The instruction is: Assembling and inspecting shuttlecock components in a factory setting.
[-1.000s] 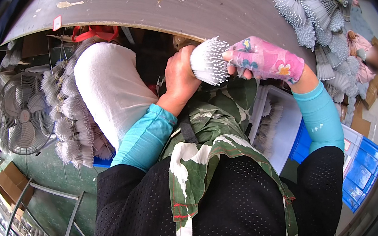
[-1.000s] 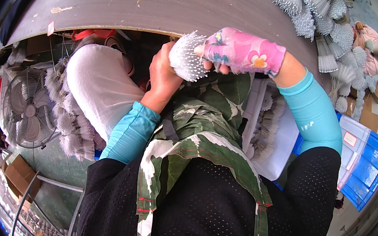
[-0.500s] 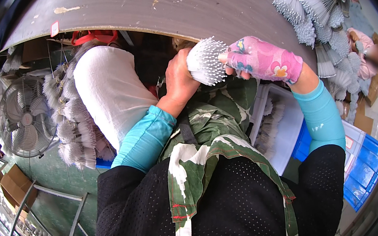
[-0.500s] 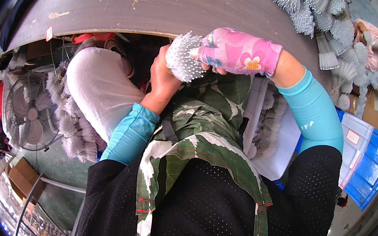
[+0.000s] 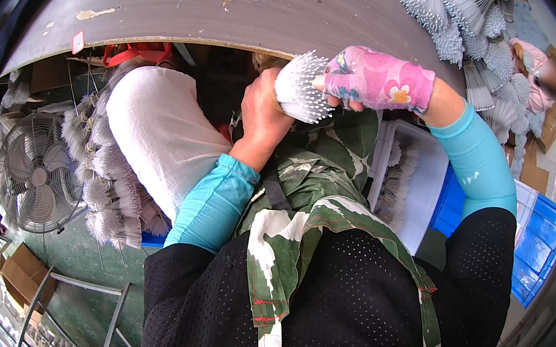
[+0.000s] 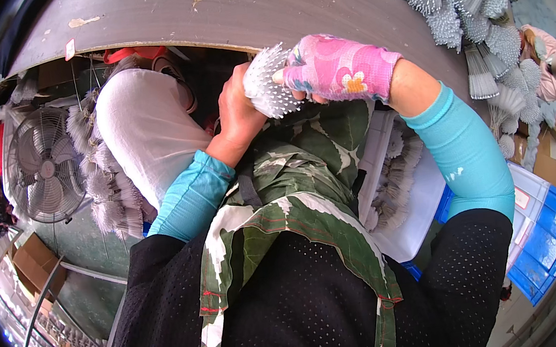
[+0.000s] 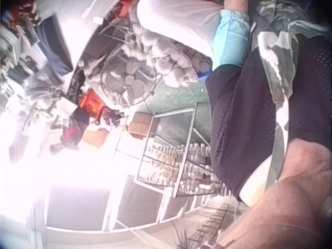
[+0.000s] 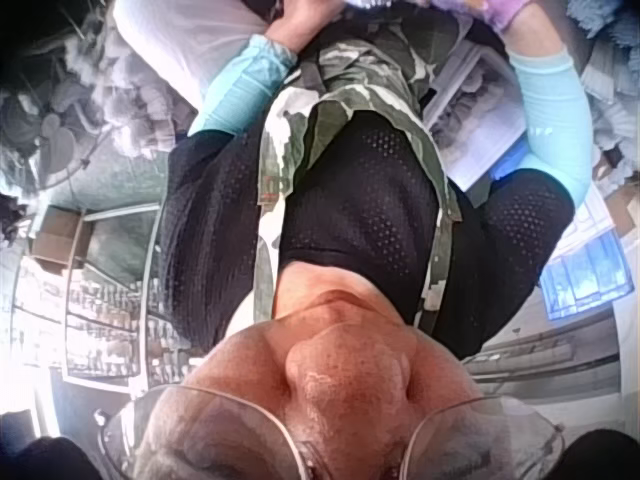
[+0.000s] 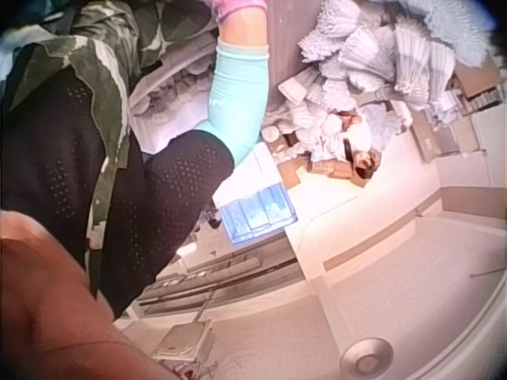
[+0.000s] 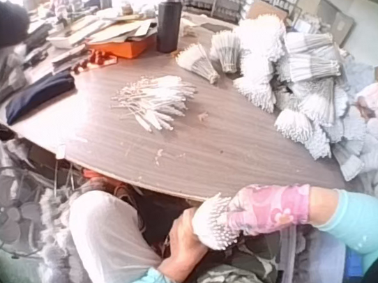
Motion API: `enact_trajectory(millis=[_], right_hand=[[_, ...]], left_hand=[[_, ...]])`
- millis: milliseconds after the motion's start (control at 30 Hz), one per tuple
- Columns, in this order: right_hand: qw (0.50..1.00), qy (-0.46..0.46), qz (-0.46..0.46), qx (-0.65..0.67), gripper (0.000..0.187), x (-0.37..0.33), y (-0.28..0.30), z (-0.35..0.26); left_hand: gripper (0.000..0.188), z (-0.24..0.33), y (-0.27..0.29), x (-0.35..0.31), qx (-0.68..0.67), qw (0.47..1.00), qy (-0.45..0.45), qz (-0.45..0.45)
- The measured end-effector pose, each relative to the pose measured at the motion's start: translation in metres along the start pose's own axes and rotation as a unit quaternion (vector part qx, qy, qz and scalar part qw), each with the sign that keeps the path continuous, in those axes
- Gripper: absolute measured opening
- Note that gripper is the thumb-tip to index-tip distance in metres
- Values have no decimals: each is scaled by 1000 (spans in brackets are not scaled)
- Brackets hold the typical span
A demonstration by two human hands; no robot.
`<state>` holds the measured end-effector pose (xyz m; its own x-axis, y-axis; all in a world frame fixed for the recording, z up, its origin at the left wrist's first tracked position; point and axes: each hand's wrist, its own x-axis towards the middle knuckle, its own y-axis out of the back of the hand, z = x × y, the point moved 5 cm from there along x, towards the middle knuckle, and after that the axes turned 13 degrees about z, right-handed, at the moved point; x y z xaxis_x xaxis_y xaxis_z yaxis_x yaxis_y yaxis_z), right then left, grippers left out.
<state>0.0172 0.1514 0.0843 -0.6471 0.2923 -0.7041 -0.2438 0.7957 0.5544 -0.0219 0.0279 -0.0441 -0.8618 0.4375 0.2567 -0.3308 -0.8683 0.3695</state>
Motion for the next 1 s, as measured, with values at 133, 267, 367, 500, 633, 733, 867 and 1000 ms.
enact_trajectory(millis=[133,267,367,500,633,733,867,1000], right_hand=[[1000,-1,-13,18,41,3,0,7],[999,9,-37,4,42,6,1,7],[999,19,-36,-22,42,8,0,2],[999,35,-23,-11,39,6,1,3],[996,-29,6,82,39,-9,12,5],[993,-5,8,120,38,-16,9,22],[989,-29,6,148,35,-31,-7,44],[977,-71,14,201,39,-38,-23,59]], left_hand=[[41,1,2,1,-13,1000,-3,7],[40,0,1,1,-13,1000,-5,6],[40,-1,0,1,-8,1000,-5,4],[40,4,0,2,-11,1000,-13,6],[41,-1,-5,-3,-53,997,53,-9],[42,-7,-12,-9,-102,990,93,-16],[43,-6,-15,-12,-111,989,96,-23],[45,-6,-17,-12,-114,989,94,-26]])
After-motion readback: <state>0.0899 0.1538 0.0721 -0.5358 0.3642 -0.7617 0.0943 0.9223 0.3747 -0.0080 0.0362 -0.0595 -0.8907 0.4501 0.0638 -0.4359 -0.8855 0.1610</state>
